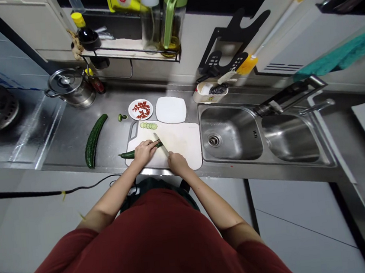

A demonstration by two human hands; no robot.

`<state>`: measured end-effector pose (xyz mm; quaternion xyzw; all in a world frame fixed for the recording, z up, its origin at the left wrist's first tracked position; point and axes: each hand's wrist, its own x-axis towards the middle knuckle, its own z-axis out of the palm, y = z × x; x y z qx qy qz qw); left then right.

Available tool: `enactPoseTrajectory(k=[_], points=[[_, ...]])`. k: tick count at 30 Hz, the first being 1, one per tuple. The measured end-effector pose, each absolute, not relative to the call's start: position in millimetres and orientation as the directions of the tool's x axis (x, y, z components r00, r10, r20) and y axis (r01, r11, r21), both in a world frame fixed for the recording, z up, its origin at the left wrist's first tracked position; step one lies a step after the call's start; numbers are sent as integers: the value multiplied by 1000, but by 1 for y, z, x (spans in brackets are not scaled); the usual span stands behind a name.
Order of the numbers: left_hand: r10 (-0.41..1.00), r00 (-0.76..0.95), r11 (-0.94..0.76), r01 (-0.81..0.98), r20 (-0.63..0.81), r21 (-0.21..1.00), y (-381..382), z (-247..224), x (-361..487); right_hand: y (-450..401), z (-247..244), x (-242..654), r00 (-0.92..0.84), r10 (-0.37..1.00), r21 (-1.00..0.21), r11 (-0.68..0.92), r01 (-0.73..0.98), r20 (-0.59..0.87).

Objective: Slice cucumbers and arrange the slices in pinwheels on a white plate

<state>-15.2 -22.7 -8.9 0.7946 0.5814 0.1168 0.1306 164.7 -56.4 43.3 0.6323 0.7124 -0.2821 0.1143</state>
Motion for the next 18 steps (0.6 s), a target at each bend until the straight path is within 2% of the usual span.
enactPoseTrajectory(k=[12,18], points=[[958,288,-276,899,17,340,-22,-8,-15,-47,35,157,-177,838,-269,37,962,-517],[954,298,-287,897,22,336,-22,-9,-15,-40,24,151,-183,863,-274,53,960,-471]])
